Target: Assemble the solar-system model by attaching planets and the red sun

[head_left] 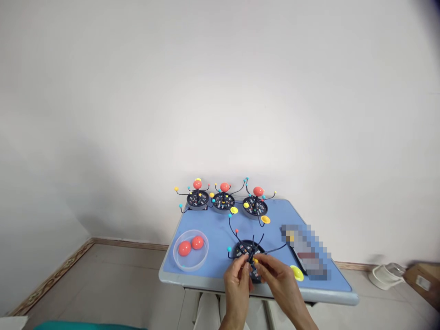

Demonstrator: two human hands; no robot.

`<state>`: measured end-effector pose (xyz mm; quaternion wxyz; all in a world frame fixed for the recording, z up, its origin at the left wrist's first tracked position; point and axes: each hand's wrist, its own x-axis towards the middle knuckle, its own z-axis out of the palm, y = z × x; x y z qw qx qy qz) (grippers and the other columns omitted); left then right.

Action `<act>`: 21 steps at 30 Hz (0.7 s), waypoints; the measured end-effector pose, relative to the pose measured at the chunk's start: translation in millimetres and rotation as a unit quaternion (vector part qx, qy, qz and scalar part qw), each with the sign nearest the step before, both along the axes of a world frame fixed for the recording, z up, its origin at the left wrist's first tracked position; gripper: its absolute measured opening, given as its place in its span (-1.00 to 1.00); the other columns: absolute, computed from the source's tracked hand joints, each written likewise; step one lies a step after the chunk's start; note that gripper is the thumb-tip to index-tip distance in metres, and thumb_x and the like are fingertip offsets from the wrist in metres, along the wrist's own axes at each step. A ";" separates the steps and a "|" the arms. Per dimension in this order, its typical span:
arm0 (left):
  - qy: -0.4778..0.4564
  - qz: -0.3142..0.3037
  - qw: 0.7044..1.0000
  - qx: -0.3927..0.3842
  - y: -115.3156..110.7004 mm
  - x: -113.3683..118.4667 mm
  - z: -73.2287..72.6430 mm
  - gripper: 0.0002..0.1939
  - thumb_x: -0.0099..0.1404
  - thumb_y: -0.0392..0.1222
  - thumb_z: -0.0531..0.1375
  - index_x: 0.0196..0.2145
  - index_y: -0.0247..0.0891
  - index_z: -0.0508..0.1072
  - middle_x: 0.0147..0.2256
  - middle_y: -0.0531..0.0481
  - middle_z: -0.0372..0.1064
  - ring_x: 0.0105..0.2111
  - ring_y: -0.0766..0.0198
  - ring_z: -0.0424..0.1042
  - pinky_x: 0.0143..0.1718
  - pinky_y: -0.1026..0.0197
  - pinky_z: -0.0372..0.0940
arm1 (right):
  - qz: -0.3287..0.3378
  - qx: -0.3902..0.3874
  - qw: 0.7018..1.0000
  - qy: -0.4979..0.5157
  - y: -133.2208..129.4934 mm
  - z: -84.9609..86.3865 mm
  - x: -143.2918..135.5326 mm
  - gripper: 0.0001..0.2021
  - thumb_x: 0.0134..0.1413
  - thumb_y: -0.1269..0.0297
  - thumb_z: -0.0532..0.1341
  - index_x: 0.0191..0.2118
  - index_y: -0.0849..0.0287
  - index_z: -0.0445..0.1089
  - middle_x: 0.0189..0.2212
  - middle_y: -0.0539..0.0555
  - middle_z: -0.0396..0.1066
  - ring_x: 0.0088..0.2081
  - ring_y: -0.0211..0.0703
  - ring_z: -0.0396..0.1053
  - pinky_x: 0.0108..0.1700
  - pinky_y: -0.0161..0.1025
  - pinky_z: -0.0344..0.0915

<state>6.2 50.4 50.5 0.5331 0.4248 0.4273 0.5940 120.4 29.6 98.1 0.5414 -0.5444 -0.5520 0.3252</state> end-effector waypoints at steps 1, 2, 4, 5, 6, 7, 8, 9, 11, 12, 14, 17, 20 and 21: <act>0.001 0.001 1.000 0.009 0.5 0.4 0.9 -0.33 0.05 0.40 0.27 -0.26 -0.32 0.64 -0.53 0.02 0.38 -0.70 0.43 0.15 -0.69 0.32 0.11 | -0.001 0.004 1.000 -0.001 1.2 -1.2 -0.2 -0.66 0.02 -0.02 0.31 -0.29 0.19 0.59 -0.50 0.09 0.52 -0.57 -0.17 0.35 -0.51 -0.26 0.37; 0.001 0.001 1.000 0.018 0.8 0.7 1.6 -0.35 0.06 0.40 0.26 -0.29 -0.31 0.64 -0.52 0.02 0.38 -0.70 0.42 0.16 -0.69 0.32 0.11 | -0.004 0.010 1.000 -0.005 2.4 -1.9 -0.6 -0.64 0.02 -0.05 0.31 -0.30 0.18 0.59 -0.51 0.08 0.51 -0.58 -0.17 0.35 -0.52 -0.26 0.37; 0.003 -0.003 0.999 0.033 0.8 1.3 2.2 -0.38 0.10 0.38 0.25 -0.31 -0.30 0.64 -0.52 0.01 0.37 -0.70 0.42 0.16 -0.69 0.32 0.11 | -0.012 0.027 0.999 -0.020 4.4 -1.8 -1.6 -0.60 0.02 -0.09 0.30 -0.31 0.19 0.60 -0.53 0.08 0.49 -0.60 -0.17 0.34 -0.55 -0.26 0.36; 0.006 -0.004 0.999 0.038 0.6 1.5 2.3 -0.39 0.11 0.37 0.24 -0.31 -0.30 0.64 -0.52 0.01 0.37 -0.70 0.42 0.17 -0.68 0.32 0.12 | -0.015 0.035 0.999 -0.030 5.2 -1.2 -2.1 -0.59 0.04 -0.11 0.29 -0.30 0.19 0.60 -0.52 0.09 0.49 -0.61 -0.17 0.34 -0.55 -0.26 0.35; 0.009 -0.006 0.999 0.041 0.3 1.6 2.5 -0.40 0.13 0.37 0.24 -0.30 -0.29 0.65 -0.52 0.01 0.37 -0.70 0.42 0.17 -0.67 0.32 0.12 | -0.018 0.043 0.998 -0.043 5.9 -0.3 -2.6 -0.58 0.06 -0.11 0.27 -0.30 0.20 0.61 -0.51 0.10 0.49 -0.61 -0.18 0.34 -0.56 -0.26 0.35; 0.012 -0.008 0.999 0.043 -0.1 1.6 2.8 -0.40 0.13 0.36 0.23 -0.29 -0.29 0.65 -0.53 0.02 0.36 -0.69 0.41 0.17 -0.66 0.31 0.13 | -0.018 0.050 0.997 -0.058 6.3 0.6 -3.1 -0.57 0.08 -0.11 0.25 -0.29 0.20 0.61 -0.50 0.11 0.49 -0.61 -0.17 0.34 -0.56 -0.26 0.35; 0.015 -0.010 0.999 0.044 -0.5 1.5 3.5 -0.39 0.14 0.37 0.23 -0.29 -0.29 0.65 -0.54 0.02 0.35 -0.69 0.40 0.17 -0.66 0.31 0.14 | -0.018 0.057 0.995 -0.076 6.7 1.6 -3.5 -0.57 0.12 -0.10 0.23 -0.28 0.21 0.61 -0.50 0.11 0.49 -0.60 -0.17 0.35 -0.56 -0.25 0.35; 0.017 -0.012 0.999 0.044 -0.9 1.3 4.5 -0.39 0.14 0.37 0.22 -0.29 -0.29 0.65 -0.54 0.02 0.34 -0.68 0.39 0.17 -0.65 0.31 0.14 | -0.017 0.063 0.993 -0.096 6.9 2.3 -3.9 -0.57 0.15 -0.08 0.20 -0.27 0.21 0.61 -0.49 0.12 0.49 -0.59 -0.16 0.36 -0.55 -0.25 0.35; 0.023 -0.017 0.998 0.048 -1.9 0.6 7.4 -0.38 0.14 0.38 0.21 -0.30 -0.29 0.65 -0.55 0.02 0.33 -0.67 0.37 0.17 -0.63 0.30 0.14 | -0.013 0.073 0.988 -0.132 7.3 3.0 -4.7 -0.57 0.20 -0.05 0.15 -0.26 0.21 0.60 -0.48 0.13 0.50 -0.57 -0.14 0.38 -0.53 -0.24 0.36; 0.026 -0.019 0.998 0.051 -2.5 0.2 9.1 -0.37 0.15 0.39 0.20 -0.32 -0.30 0.65 -0.55 0.01 0.33 -0.66 0.37 0.17 -0.63 0.29 0.13 | -0.010 0.077 0.986 -0.147 7.5 3.0 -5.2 -0.57 0.22 -0.04 0.14 -0.26 0.22 0.60 -0.46 0.15 0.51 -0.55 -0.13 0.41 -0.52 -0.24 0.38; 0.033 -0.023 0.998 0.057 -3.9 -0.5 12.3 -0.37 0.17 0.39 0.18 -0.35 -0.30 0.65 -0.56 0.01 0.31 -0.64 0.35 0.17 -0.61 0.28 0.13 | -0.009 0.083 0.982 -0.169 8.1 2.4 -6.0 -0.56 0.25 -0.01 0.10 -0.26 0.23 0.60 -0.43 0.17 0.53 -0.51 -0.10 0.45 -0.49 -0.23 0.39; 0.036 -0.028 0.997 0.058 -5.7 -0.8 15.8 -0.41 0.20 0.34 0.18 -0.36 -0.30 0.64 -0.58 0.04 0.25 -0.63 0.33 0.18 -0.58 0.27 0.13 | -0.014 0.096 0.977 -0.190 9.2 1.5 -6.6 -0.58 0.28 0.03 0.08 -0.27 0.21 0.59 -0.42 0.18 0.54 -0.47 -0.09 0.49 -0.48 -0.24 0.40; 0.034 -0.033 0.997 0.055 -5.6 -0.7 17.0 -0.48 0.24 0.26 0.19 -0.39 -0.30 0.63 -0.58 0.04 0.24 -0.62 0.33 0.17 -0.57 0.27 0.13 | -0.009 0.110 0.971 -0.213 10.4 1.2 -6.1 -0.63 0.30 0.12 0.06 -0.28 0.18 0.57 -0.41 0.16 0.54 -0.46 -0.08 0.50 -0.47 -0.24 0.40; 0.033 -0.034 0.997 0.056 -5.2 -0.6 16.9 -0.50 0.25 0.24 0.19 -0.40 -0.29 0.62 -0.57 0.04 0.25 -0.61 0.33 0.17 -0.56 0.27 0.13 | -0.005 0.113 0.968 -0.224 10.6 1.3 -5.7 -0.65 0.29 0.16 0.06 -0.27 0.17 0.57 -0.41 0.16 0.55 -0.45 -0.08 0.51 -0.46 -0.24 0.41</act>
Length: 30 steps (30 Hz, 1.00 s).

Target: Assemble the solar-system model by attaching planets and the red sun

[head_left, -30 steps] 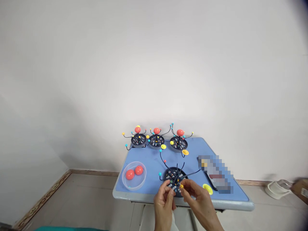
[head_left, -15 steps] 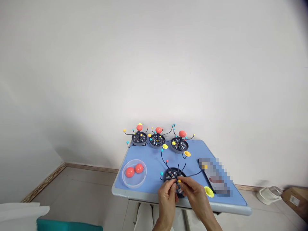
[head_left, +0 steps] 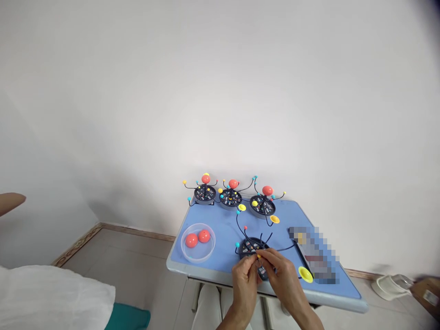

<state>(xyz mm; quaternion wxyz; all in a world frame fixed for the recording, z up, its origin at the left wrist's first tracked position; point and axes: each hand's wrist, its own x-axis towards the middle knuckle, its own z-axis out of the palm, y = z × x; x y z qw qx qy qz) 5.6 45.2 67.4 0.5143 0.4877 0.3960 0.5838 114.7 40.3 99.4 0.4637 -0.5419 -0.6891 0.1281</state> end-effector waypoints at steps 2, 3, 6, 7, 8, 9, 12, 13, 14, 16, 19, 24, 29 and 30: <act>0.000 -0.002 1.000 0.004 1.2 0.3 -1.0 -0.54 0.27 0.19 0.19 -0.40 -0.28 0.63 -0.56 0.03 0.26 -0.61 0.33 0.17 -0.56 0.27 0.13 | 0.005 0.004 1.000 -0.027 0.2 0.9 1.2 -0.68 0.28 0.25 0.04 -0.27 0.17 0.55 -0.38 0.16 0.55 -0.43 -0.08 0.52 -0.42 -0.24 0.42; 0.000 -0.004 1.000 0.007 1.9 0.5 -1.7 -0.56 0.27 0.17 0.19 -0.39 -0.28 0.63 -0.56 0.03 0.27 -0.61 0.33 0.17 -0.56 0.27 0.13 | 0.008 0.008 0.999 -0.043 0.1 1.9 1.9 -0.69 0.28 0.30 0.04 -0.26 0.17 0.54 -0.37 0.16 0.55 -0.42 -0.09 0.53 -0.41 -0.24 0.42; -0.005 -0.002 1.000 0.021 3.5 1.4 -3.7 -0.61 0.29 0.11 0.20 -0.37 -0.27 0.65 -0.57 0.03 0.29 -0.62 0.32 0.19 -0.55 0.27 0.15 | 0.024 0.019 0.993 -0.115 -0.9 8.0 4.7 -0.68 0.25 0.43 0.00 -0.28 0.14 0.51 -0.37 0.13 0.54 -0.42 -0.12 0.51 -0.42 -0.27 0.40; -0.008 -0.001 1.000 0.025 4.0 1.7 -4.1 -0.62 0.29 0.10 0.21 -0.37 -0.27 0.65 -0.58 0.03 0.28 -0.62 0.32 0.19 -0.54 0.26 0.15 | 0.032 0.020 0.989 -0.146 -1.2 11.1 5.6 -0.67 0.24 0.47 -0.01 -0.31 0.13 0.50 -0.39 0.11 0.52 -0.42 -0.12 0.50 -0.42 -0.28 0.39; -0.011 -0.001 1.000 0.029 4.5 2.1 -4.4 -0.62 0.29 0.10 0.21 -0.37 -0.27 0.65 -0.60 0.04 0.27 -0.62 0.32 0.18 -0.54 0.26 0.14 | 0.042 0.021 0.982 -0.180 -1.4 14.5 6.5 -0.66 0.21 0.53 -0.02 -0.34 0.13 0.49 -0.40 0.10 0.50 -0.42 -0.12 0.48 -0.41 -0.28 0.38; -0.014 0.000 0.999 0.033 5.0 2.5 -4.7 -0.61 0.28 0.10 0.21 -0.38 -0.27 0.65 -0.61 0.05 0.25 -0.62 0.33 0.18 -0.54 0.26 0.14 | 0.052 0.022 0.975 -0.216 -1.4 18.0 7.1 -0.65 0.19 0.58 -0.02 -0.37 0.13 0.47 -0.42 0.09 0.48 -0.40 -0.12 0.47 -0.40 -0.28 0.37; -0.021 0.001 0.999 0.039 7.3 4.3 -6.5 -0.58 0.26 0.14 0.23 -0.44 -0.28 0.65 -0.64 0.07 0.21 -0.63 0.34 0.17 -0.54 0.26 0.13 | 0.084 0.011 0.946 -0.312 0.5 27.4 7.8 -0.66 0.07 0.70 0.00 -0.45 0.16 0.39 -0.44 0.07 0.43 -0.36 -0.09 0.43 -0.39 -0.27 0.34; -0.023 0.003 0.999 0.039 8.4 5.2 -7.5 -0.56 0.24 0.16 0.23 -0.46 -0.28 0.64 -0.65 0.07 0.20 -0.63 0.35 0.17 -0.55 0.26 0.12 | 0.090 0.009 0.937 -0.337 1.8 29.7 7.6 -0.66 0.03 0.73 0.01 -0.46 0.17 0.37 -0.43 0.07 0.43 -0.36 -0.09 0.42 -0.39 -0.27 0.32; -0.027 0.005 0.999 0.040 9.6 6.2 -8.7 -0.55 0.23 0.18 0.24 -0.48 -0.29 0.64 -0.65 0.07 0.20 -0.65 0.35 0.17 -0.56 0.27 0.11 | 0.094 0.010 0.929 -0.357 3.4 31.3 7.3 -0.67 0.00 0.75 0.03 -0.47 0.17 0.36 -0.43 0.06 0.42 -0.37 -0.09 0.42 -0.40 -0.27 0.30; -0.035 0.011 0.999 0.040 12.2 8.2 -11.4 -0.52 0.21 0.22 0.24 -0.49 -0.28 0.64 -0.66 0.07 0.21 -0.68 0.37 0.16 -0.60 0.27 0.09 | 0.097 0.018 0.917 -0.387 7.2 32.6 6.8 -0.67 -0.06 0.77 0.06 -0.48 0.18 0.35 -0.45 0.05 0.42 -0.39 -0.10 0.41 -0.42 -0.27 0.26; -0.048 0.017 0.998 0.043 15.9 10.4 -15.0 -0.48 0.18 0.29 0.23 -0.51 -0.27 0.62 -0.66 0.07 0.21 -0.70 0.39 0.13 -0.64 0.28 0.07 | 0.090 0.050 0.901 -0.422 13.0 29.3 7.5 -0.68 -0.13 0.77 0.07 -0.51 0.16 0.34 -0.50 0.02 0.41 -0.46 -0.12 0.38 -0.48 -0.25 0.20; -0.038 0.020 0.998 0.051 18.2 9.1 -16.9 -0.49 0.20 0.17 0.27 -0.70 -0.27 0.46 -0.72 0.09 0.14 -0.70 0.37 0.13 -0.61 0.28 0.05 | 0.072 0.210 0.837 -0.500 15.8 15.4 7.8 -0.66 -0.14 0.70 0.09 -0.33 0.14 0.41 -0.32 0.16 0.52 -0.26 0.02 0.44 -0.31 -0.16 0.34; -0.031 0.041 0.998 0.045 17.4 7.7 -12.2 -0.47 0.21 0.11 0.25 -0.75 -0.26 0.33 -0.73 0.09 0.15 -0.69 0.37 0.12 -0.59 0.26 0.04 | 0.029 0.146 0.808 -0.570 15.3 18.8 -5.8 -0.75 -0.17 0.66 0.17 -0.41 0.21 0.48 -0.43 0.22 0.52 -0.33 0.11 0.45 -0.36 -0.10 0.34; -0.030 0.044 0.998 0.043 17.2 7.8 -11.3 -0.47 0.21 0.11 0.25 -0.76 -0.25 0.31 -0.73 0.10 0.14 -0.69 0.37 0.12 -0.59 0.26 0.04 | 0.032 0.104 0.818 -0.565 16.3 23.0 -8.6 -0.77 -0.18 0.67 0.19 -0.45 0.21 0.49 -0.47 0.21 0.51 -0.36 0.11 0.46 -0.39 -0.11 0.32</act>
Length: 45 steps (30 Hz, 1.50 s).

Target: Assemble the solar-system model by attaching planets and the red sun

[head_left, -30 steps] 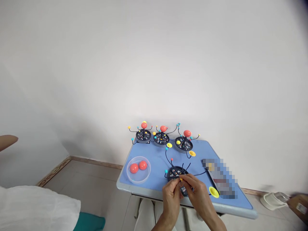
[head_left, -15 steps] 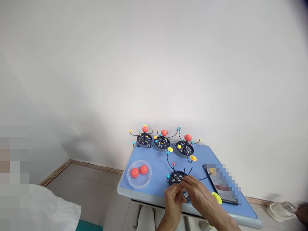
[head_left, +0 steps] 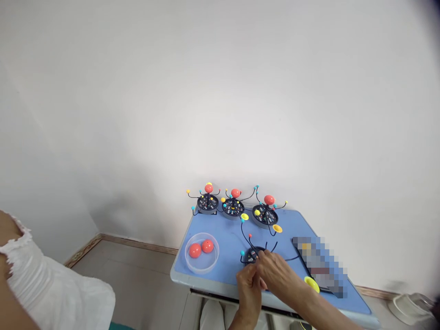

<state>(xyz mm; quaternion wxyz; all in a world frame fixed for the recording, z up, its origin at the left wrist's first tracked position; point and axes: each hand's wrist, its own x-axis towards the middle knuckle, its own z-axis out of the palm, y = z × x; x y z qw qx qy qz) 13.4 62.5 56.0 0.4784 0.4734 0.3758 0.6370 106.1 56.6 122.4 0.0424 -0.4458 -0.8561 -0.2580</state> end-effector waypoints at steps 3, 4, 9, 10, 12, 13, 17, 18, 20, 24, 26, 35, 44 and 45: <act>0.002 -0.005 1.000 -0.007 -0.8 0.4 0.6 -0.50 0.22 0.12 0.24 -0.71 -0.26 0.38 -0.72 0.10 0.15 -0.68 0.36 0.14 -0.59 0.26 0.06 | -0.030 -0.109 0.993 0.036 5.3 15.6 -3.1 -0.72 -0.20 0.71 0.19 -0.53 0.17 0.49 -0.49 0.18 0.53 -0.39 0.06 0.49 -0.41 -0.18 0.25; 0.003 -0.010 1.000 -0.009 -1.2 0.5 0.2 -0.52 0.23 0.12 0.23 -0.67 -0.27 0.43 -0.71 0.10 0.16 -0.67 0.35 0.15 -0.58 0.26 0.08 | -0.032 -0.132 0.990 0.046 7.2 20.5 -2.3 -0.70 -0.22 0.73 0.18 -0.57 0.15 0.47 -0.51 0.14 0.53 -0.42 0.02 0.50 -0.43 -0.21 0.21; 0.002 -0.030 0.999 -0.015 -3.7 0.3 -1.6 -0.64 0.22 0.11 0.26 -0.37 -0.27 0.62 -0.63 0.09 0.25 -0.63 0.33 0.21 -0.53 0.24 0.17 | -0.043 -0.187 0.977 0.094 9.2 35.4 5.6 -0.66 -0.26 0.76 0.09 -0.59 0.17 0.44 -0.53 0.11 0.52 -0.51 -0.10 0.46 -0.49 -0.27 0.05; 0.001 -0.033 0.999 -0.016 -4.0 0.5 -1.2 -0.65 0.22 0.10 0.27 -0.35 -0.27 0.62 -0.62 0.08 0.26 -0.63 0.33 0.21 -0.53 0.24 0.17 | -0.042 -0.197 0.974 0.107 7.9 36.8 6.9 -0.66 -0.24 0.76 0.08 -0.60 0.16 0.43 -0.52 0.11 0.52 -0.50 -0.11 0.45 -0.48 -0.27 0.05; 0.000 -0.033 0.999 -0.019 -4.4 1.3 -0.1 -0.66 0.23 0.08 0.27 -0.40 -0.28 0.62 -0.61 0.08 0.25 -0.63 0.35 0.19 -0.54 0.26 0.15 | -0.039 -0.220 0.965 0.138 5.3 38.4 9.5 -0.65 -0.20 0.75 0.06 -0.62 0.15 0.39 -0.51 0.09 0.50 -0.50 -0.16 0.43 -0.46 -0.29 0.07; -0.002 -0.032 0.999 -0.019 -4.4 1.9 0.4 -0.65 0.24 0.07 0.26 -0.44 -0.29 0.61 -0.62 0.07 0.24 -0.63 0.35 0.18 -0.54 0.26 0.13 | -0.036 -0.232 0.959 0.156 4.7 38.5 10.9 -0.65 -0.18 0.74 0.04 -0.63 0.14 0.37 -0.51 0.08 0.49 -0.51 -0.18 0.41 -0.46 -0.30 0.08; -0.013 -0.028 0.999 -0.017 -3.9 4.7 -0.6 -0.61 0.26 0.09 0.23 -0.46 -0.30 0.61 -0.61 0.07 0.24 -0.62 0.37 0.16 -0.54 0.27 0.12 | -0.033 -0.282 0.931 0.231 9.0 34.7 18.2 -0.68 -0.18 0.72 0.00 -0.54 0.15 0.34 -0.51 0.04 0.46 -0.48 -0.22 0.38 -0.45 -0.35 0.12; -0.015 -0.029 0.999 -0.016 -3.9 5.2 -1.4 -0.61 0.26 0.10 0.23 -0.44 -0.30 0.62 -0.61 0.06 0.25 -0.62 0.37 0.16 -0.55 0.27 0.12 | -0.035 -0.293 0.922 0.249 11.3 33.4 19.9 -0.69 -0.18 0.70 0.00 -0.52 0.15 0.33 -0.52 0.03 0.45 -0.48 -0.21 0.38 -0.45 -0.36 0.12; -0.016 -0.031 0.999 -0.013 -4.2 5.5 -3.1 -0.61 0.26 0.09 0.22 -0.41 -0.30 0.64 -0.60 0.06 0.26 -0.62 0.37 0.17 -0.54 0.27 0.13 | -0.040 -0.312 0.905 0.286 15.2 31.8 22.6 -0.73 -0.14 0.66 -0.01 -0.50 0.15 0.31 -0.54 0.02 0.44 -0.47 -0.20 0.38 -0.44 -0.35 0.14; -0.012 -0.029 0.999 -0.010 -4.8 5.3 -4.4 -0.65 0.26 0.05 0.23 -0.35 -0.29 0.66 -0.61 0.07 0.25 -0.61 0.36 0.19 -0.54 0.27 0.15 | -0.059 -0.345 0.868 0.353 17.6 32.3 25.1 -0.78 -0.10 0.55 -0.02 -0.51 0.14 0.29 -0.56 0.01 0.39 -0.49 -0.20 0.36 -0.43 -0.32 0.18; -0.011 -0.026 1.000 -0.011 -4.8 5.4 -4.5 -0.63 0.27 0.07 0.21 -0.33 -0.29 0.66 -0.60 0.05 0.27 -0.61 0.36 0.18 -0.56 0.27 0.16 | -0.072 -0.367 0.844 0.384 17.2 32.8 26.1 -0.80 -0.08 0.49 -0.02 -0.50 0.15 0.30 -0.59 -0.01 0.34 -0.54 -0.20 0.36 -0.48 -0.32 0.21; 0.005 -0.029 1.000 0.003 -4.5 4.7 -5.9 -0.59 0.31 0.10 0.18 -0.29 -0.29 0.66 -0.59 0.05 0.30 -0.61 0.37 0.19 -0.56 0.28 0.17 | -0.092 -0.424 0.787 0.438 21.8 28.2 32.3 -0.79 -0.14 0.39 0.03 -0.42 0.19 0.40 -0.56 0.00 0.41 -0.53 -0.16 0.45 -0.45 -0.29 0.34; 0.011 -0.023 1.000 0.013 -3.2 5.9 -8.4 -0.55 0.32 0.15 0.16 -0.31 -0.29 0.65 -0.60 0.08 0.24 -0.61 0.37 0.18 -0.57 0.29 0.17 | -0.054 -0.362 0.845 0.390 17.0 30.0 27.9 -0.71 -0.10 0.52 0.04 -0.39 0.18 0.50 -0.40 0.09 0.50 -0.39 -0.14 0.41 -0.31 -0.26 0.28; 0.011 -0.022 1.000 0.015 -3.2 6.0 -8.5 -0.55 0.33 0.15 0.16 -0.32 -0.29 0.65 -0.61 0.09 0.22 -0.61 0.37 0.18 -0.57 0.28 0.17 | -0.048 -0.356 0.851 0.383 16.4 30.6 27.4 -0.69 -0.10 0.54 0.04 -0.39 0.17 0.51 -0.40 0.09 0.50 -0.37 -0.13 0.41 -0.29 -0.25 0.28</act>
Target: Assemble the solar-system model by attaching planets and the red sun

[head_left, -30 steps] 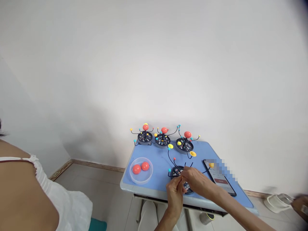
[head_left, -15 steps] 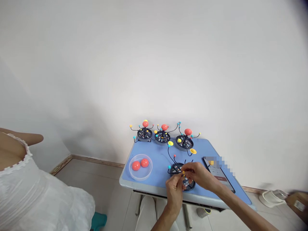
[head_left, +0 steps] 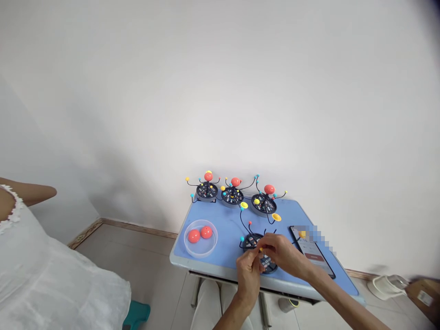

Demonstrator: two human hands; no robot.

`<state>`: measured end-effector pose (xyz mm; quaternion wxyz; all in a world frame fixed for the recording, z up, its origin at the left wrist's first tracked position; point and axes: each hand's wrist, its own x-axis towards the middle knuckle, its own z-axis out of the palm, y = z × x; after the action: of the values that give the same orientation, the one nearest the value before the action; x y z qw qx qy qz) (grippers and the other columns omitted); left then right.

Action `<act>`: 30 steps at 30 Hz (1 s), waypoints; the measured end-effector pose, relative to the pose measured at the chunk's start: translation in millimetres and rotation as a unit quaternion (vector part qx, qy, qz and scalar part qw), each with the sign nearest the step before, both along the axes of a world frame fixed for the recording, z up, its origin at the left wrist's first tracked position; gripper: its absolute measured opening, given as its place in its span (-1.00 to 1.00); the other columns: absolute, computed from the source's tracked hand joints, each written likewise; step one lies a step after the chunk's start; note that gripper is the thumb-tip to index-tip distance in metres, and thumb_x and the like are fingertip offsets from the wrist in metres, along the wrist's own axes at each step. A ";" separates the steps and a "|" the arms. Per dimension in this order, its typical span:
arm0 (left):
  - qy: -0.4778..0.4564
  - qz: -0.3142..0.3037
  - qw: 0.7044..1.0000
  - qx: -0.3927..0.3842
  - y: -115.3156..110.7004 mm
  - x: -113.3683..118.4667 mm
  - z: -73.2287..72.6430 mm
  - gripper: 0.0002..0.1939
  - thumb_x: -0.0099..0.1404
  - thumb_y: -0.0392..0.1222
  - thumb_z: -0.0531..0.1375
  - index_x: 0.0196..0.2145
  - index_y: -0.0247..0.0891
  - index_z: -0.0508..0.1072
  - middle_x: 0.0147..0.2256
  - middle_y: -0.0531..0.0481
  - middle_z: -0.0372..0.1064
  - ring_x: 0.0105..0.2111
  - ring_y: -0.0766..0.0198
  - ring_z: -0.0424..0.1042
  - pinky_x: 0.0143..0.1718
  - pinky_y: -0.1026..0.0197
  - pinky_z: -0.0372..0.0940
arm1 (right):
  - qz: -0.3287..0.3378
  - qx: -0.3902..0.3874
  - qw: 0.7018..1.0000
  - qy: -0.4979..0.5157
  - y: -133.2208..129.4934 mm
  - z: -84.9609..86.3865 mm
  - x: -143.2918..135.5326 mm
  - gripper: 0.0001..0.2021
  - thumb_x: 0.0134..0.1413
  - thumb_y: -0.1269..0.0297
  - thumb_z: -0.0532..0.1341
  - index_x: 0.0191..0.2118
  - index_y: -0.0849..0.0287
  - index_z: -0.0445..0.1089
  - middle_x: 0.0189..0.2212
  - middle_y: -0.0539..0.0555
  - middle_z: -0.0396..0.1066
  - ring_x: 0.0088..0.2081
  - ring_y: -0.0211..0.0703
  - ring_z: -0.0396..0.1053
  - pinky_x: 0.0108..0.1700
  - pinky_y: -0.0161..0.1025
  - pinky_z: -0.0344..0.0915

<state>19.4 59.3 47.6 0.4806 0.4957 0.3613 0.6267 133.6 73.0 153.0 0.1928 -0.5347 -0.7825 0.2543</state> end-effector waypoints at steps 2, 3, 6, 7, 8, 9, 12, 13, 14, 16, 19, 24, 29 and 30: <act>0.000 0.000 1.000 0.004 0.0 0.2 0.1 -0.55 0.33 0.15 0.16 -0.34 -0.29 0.65 -0.61 0.09 0.21 -0.61 0.37 0.19 -0.56 0.28 0.17 | 0.006 0.014 1.000 -0.010 -0.7 0.4 -0.3 -0.69 -0.08 0.55 0.03 -0.40 0.16 0.51 -0.41 0.10 0.48 -0.36 -0.12 0.41 -0.28 -0.25 0.27; -0.001 0.000 1.000 0.004 -0.1 0.2 0.2 -0.55 0.33 0.15 0.16 -0.35 -0.29 0.65 -0.61 0.08 0.22 -0.61 0.37 0.19 -0.56 0.28 0.17 | 0.007 0.020 1.000 -0.014 -0.8 0.1 -0.1 -0.70 -0.05 0.54 0.03 -0.41 0.16 0.51 -0.42 0.10 0.48 -0.36 -0.12 0.41 -0.28 -0.25 0.26; -0.001 -0.003 1.000 0.003 -0.3 0.1 0.7 -0.56 0.34 0.12 0.15 -0.35 -0.29 0.64 -0.58 0.06 0.25 -0.61 0.38 0.19 -0.58 0.29 0.16 | 0.005 0.032 0.999 -0.023 -0.6 -2.0 1.1 -0.73 -0.01 0.52 0.04 -0.43 0.16 0.48 -0.43 0.09 0.45 -0.39 -0.13 0.40 -0.29 -0.25 0.26; 0.000 -0.005 1.000 0.003 -0.2 0.0 0.8 -0.57 0.34 0.11 0.15 -0.34 -0.29 0.64 -0.58 0.06 0.25 -0.61 0.38 0.19 -0.58 0.30 0.15 | 0.005 0.034 0.999 -0.025 -0.4 -2.9 1.5 -0.74 0.00 0.52 0.05 -0.43 0.17 0.47 -0.43 0.08 0.45 -0.40 -0.14 0.40 -0.30 -0.25 0.26; 0.001 -0.007 1.000 0.004 -0.2 0.0 0.8 -0.58 0.35 0.10 0.15 -0.34 -0.29 0.64 -0.58 0.06 0.24 -0.61 0.38 0.18 -0.58 0.30 0.15 | 0.005 0.034 0.999 -0.026 0.0 -3.8 1.9 -0.75 0.00 0.52 0.05 -0.43 0.17 0.47 -0.44 0.08 0.45 -0.41 -0.15 0.40 -0.31 -0.26 0.27; 0.001 -0.010 1.000 0.006 0.0 0.0 0.7 -0.59 0.36 0.08 0.15 -0.34 -0.29 0.64 -0.59 0.06 0.23 -0.60 0.38 0.18 -0.57 0.30 0.15 | 0.005 0.036 0.999 -0.027 0.4 -4.6 2.3 -0.75 0.00 0.52 0.05 -0.42 0.16 0.47 -0.44 0.07 0.46 -0.43 -0.16 0.40 -0.32 -0.27 0.27; 0.000 -0.013 1.000 0.009 0.6 0.6 -0.5 -0.61 0.37 0.03 0.13 -0.37 -0.29 0.63 -0.59 0.08 0.20 -0.60 0.38 0.17 -0.57 0.30 0.13 | 0.010 0.044 0.998 -0.036 1.6 -6.6 3.0 -0.74 0.00 0.54 0.04 -0.42 0.17 0.46 -0.44 0.06 0.46 -0.44 -0.18 0.41 -0.35 -0.29 0.28; -0.001 -0.013 1.000 0.009 0.8 1.0 -1.2 -0.61 0.37 0.02 0.13 -0.38 -0.29 0.62 -0.59 0.08 0.20 -0.60 0.38 0.17 -0.58 0.31 0.12 | 0.013 0.049 0.998 -0.041 1.9 -7.2 3.1 -0.73 0.00 0.55 0.04 -0.42 0.17 0.47 -0.44 0.06 0.46 -0.44 -0.18 0.41 -0.35 -0.30 0.28; -0.002 -0.013 1.000 0.010 1.2 1.5 -2.1 -0.62 0.37 0.01 0.13 -0.39 -0.30 0.62 -0.59 0.08 0.19 -0.60 0.38 0.16 -0.58 0.31 0.11 | 0.017 0.056 0.997 -0.047 2.1 -7.8 3.1 -0.73 0.01 0.56 0.04 -0.42 0.17 0.47 -0.45 0.06 0.45 -0.43 -0.18 0.42 -0.35 -0.30 0.28; -0.005 -0.013 1.000 0.011 2.0 2.6 -4.0 -0.63 0.37 -0.02 0.14 -0.40 -0.29 0.61 -0.59 0.09 0.19 -0.60 0.39 0.17 -0.58 0.31 0.11 | 0.029 0.073 0.995 -0.063 1.8 -9.1 2.9 -0.71 0.04 0.57 0.03 -0.42 0.17 0.46 -0.45 0.06 0.44 -0.41 -0.19 0.42 -0.34 -0.31 0.28; -0.011 -0.012 1.000 0.014 3.5 3.7 -6.2 -0.65 0.37 -0.04 0.14 -0.41 -0.29 0.60 -0.60 0.11 0.19 -0.61 0.40 0.17 -0.57 0.31 0.12 | 0.052 0.101 0.989 -0.098 0.0 -11.6 1.2 -0.68 0.06 0.62 0.00 -0.41 0.18 0.45 -0.41 0.08 0.44 -0.40 -0.19 0.41 -0.34 -0.31 0.27; -0.026 -0.014 0.999 0.014 5.9 4.2 -6.4 -0.63 0.35 -0.05 0.16 -0.51 -0.30 0.53 -0.60 0.11 0.20 -0.63 0.43 0.16 -0.59 0.32 0.13 | 0.093 0.154 0.968 -0.172 -3.3 -14.6 -2.8 -0.69 -0.01 0.70 0.02 -0.46 0.19 0.39 -0.38 0.15 0.42 -0.31 -0.05 0.38 -0.34 -0.22 0.26; -0.036 -0.010 0.999 0.011 6.3 6.0 -8.2 -0.63 0.34 -0.04 0.16 -0.51 -0.31 0.52 -0.62 0.14 0.17 -0.65 0.44 0.15 -0.59 0.32 0.17 | 0.136 0.207 0.931 -0.266 -0.8 -14.8 -2.8 -0.69 -0.09 0.77 0.08 -0.41 0.19 0.36 -0.37 0.10 0.42 -0.30 -0.09 0.40 -0.36 -0.27 0.30; -0.037 -0.008 0.999 0.011 6.2 6.3 -8.6 -0.64 0.34 -0.04 0.16 -0.49 -0.30 0.53 -0.62 0.14 0.18 -0.65 0.44 0.15 -0.60 0.32 0.17 | 0.136 0.207 0.930 -0.271 0.0 -14.7 -3.0 -0.69 -0.10 0.77 0.10 -0.41 0.19 0.36 -0.37 0.09 0.42 -0.31 -0.08 0.41 -0.35 -0.26 0.30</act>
<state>25.7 65.5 38.9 0.4932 0.4802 0.3325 0.6446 130.6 73.0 138.3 0.0432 -0.4196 -0.9056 -0.0440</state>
